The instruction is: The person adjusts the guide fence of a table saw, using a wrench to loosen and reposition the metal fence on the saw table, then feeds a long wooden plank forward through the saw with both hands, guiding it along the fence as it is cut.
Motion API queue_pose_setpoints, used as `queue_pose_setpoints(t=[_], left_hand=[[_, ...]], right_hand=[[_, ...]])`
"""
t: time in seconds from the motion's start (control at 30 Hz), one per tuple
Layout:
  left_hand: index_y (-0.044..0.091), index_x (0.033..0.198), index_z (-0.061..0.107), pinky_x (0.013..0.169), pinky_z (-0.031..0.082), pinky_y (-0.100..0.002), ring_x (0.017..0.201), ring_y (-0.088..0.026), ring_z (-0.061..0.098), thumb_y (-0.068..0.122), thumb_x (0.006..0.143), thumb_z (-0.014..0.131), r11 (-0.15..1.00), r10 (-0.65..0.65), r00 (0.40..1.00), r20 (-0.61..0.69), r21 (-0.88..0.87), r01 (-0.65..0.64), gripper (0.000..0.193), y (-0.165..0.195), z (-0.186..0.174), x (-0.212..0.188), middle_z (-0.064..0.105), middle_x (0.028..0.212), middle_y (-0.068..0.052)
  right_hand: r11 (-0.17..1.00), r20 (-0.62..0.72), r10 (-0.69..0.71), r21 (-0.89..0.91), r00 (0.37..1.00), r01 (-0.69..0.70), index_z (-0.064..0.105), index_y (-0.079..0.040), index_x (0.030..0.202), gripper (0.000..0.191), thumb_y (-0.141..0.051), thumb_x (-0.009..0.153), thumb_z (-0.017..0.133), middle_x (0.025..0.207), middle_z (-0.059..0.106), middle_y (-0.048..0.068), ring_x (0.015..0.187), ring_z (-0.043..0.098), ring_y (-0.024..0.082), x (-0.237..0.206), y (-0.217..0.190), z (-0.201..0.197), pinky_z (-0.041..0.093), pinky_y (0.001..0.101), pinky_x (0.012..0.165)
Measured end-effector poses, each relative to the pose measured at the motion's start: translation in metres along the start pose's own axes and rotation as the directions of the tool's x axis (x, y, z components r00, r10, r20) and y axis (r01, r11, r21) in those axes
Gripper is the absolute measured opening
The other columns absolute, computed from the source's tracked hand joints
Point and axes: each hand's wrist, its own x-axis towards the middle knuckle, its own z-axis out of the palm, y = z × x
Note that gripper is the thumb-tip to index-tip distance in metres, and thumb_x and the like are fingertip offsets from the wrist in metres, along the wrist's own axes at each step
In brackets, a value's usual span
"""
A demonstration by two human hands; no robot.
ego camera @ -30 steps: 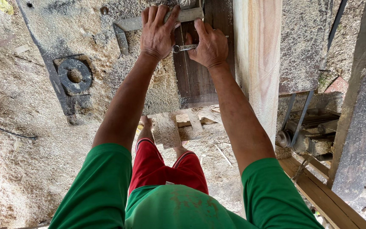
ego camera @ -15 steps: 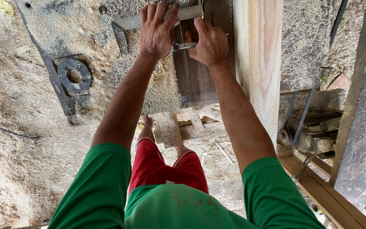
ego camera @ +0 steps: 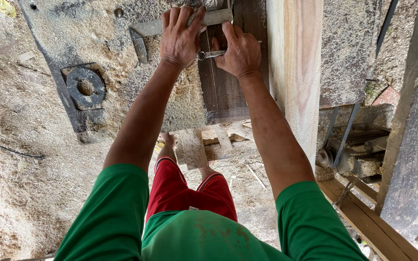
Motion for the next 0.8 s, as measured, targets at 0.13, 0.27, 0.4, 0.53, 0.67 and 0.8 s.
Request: queue_pose_setpoints(t=[0.13, 0.27, 0.4, 0.53, 0.67, 0.8], left_hand=[[0.016, 0.152, 0.056, 0.108, 0.039, -0.046, 0.115, -0.026, 0.049, 0.03, 0.09, 0.084, 1.0, -0.007, 1.0, 0.001, -0.008, 0.007, 0.07, -0.0005, 0.0, -0.0005, 0.054, 0.12, -0.007], [0.017, 0.151, 0.057, 0.107, 0.039, -0.046, 0.114, -0.026, 0.05, 0.029, 0.086, 0.084, 1.0, -0.011, 1.0, -0.002, 0.0, 0.011, 0.072, -0.0004, 0.0001, -0.002, 0.054, 0.119, -0.007], [0.017, 0.151, 0.056, 0.107, 0.039, -0.046, 0.112, -0.026, 0.05, 0.029, 0.087, 0.084, 1.0, -0.01, 1.0, 0.008, 0.007, 0.01, 0.071, -0.0008, 0.0006, -0.0018, 0.054, 0.118, -0.007], [0.016, 0.152, 0.056, 0.106, 0.039, -0.046, 0.112, -0.026, 0.049, 0.03, 0.09, 0.084, 1.0, -0.007, 1.0, 0.016, 0.003, 0.007, 0.069, -0.0001, 0.0, -0.0002, 0.053, 0.117, -0.007], [0.016, 0.152, 0.056, 0.107, 0.039, -0.045, 0.113, -0.025, 0.049, 0.031, 0.093, 0.084, 1.0, -0.005, 1.0, 0.004, 0.002, 0.005, 0.067, 0.0021, -0.0022, 0.0015, 0.052, 0.118, -0.006], [0.016, 0.152, 0.056, 0.105, 0.039, -0.046, 0.112, -0.026, 0.049, 0.033, 0.092, 0.083, 1.0, -0.001, 1.0, 0.005, -0.006, 0.001, 0.068, 0.004, -0.0037, 0.0032, 0.052, 0.117, -0.007]], right_hand=[[1.0, 0.007, 0.01, 0.004, 1.0, -0.01, 0.056, -0.009, 0.114, 0.04, -0.041, 0.096, 0.073, 0.081, 0.065, 0.008, 0.056, 0.062, 0.021, 0.0001, -0.0014, -0.0015, 0.052, 0.0383, 0.051], [1.0, 0.014, 0.019, 0.014, 1.0, -0.019, 0.056, -0.009, 0.113, 0.04, -0.041, 0.096, 0.074, 0.081, 0.065, 0.008, 0.056, 0.062, 0.021, -0.0011, -0.0025, -0.001, 0.053, 0.0383, 0.051], [0.998, 0.003, 0.013, 0.054, 1.0, -0.013, 0.057, -0.009, 0.113, 0.04, -0.04, 0.095, 0.076, 0.08, 0.066, 0.008, 0.056, 0.062, 0.021, -0.0013, -0.0018, 0.0003, 0.053, 0.038, 0.051], [0.999, 0.001, 0.013, 0.04, 1.0, -0.013, 0.057, -0.01, 0.112, 0.04, -0.039, 0.095, 0.077, 0.08, 0.066, 0.008, 0.056, 0.062, 0.021, -0.0014, -0.0007, 0.0, 0.053, 0.0383, 0.051], [0.999, -0.031, 0.002, 0.038, 1.0, -0.001, 0.057, -0.009, 0.112, 0.042, -0.041, 0.092, 0.076, 0.081, 0.067, 0.009, 0.055, 0.063, 0.021, -0.0014, 0.0007, -0.0011, 0.052, 0.0381, 0.049], [0.998, -0.015, 0.004, 0.057, 1.0, -0.004, 0.056, -0.01, 0.113, 0.039, -0.039, 0.097, 0.076, 0.082, 0.066, 0.009, 0.057, 0.063, 0.021, -0.0012, 0.0023, -0.0013, 0.053, 0.0381, 0.051]])
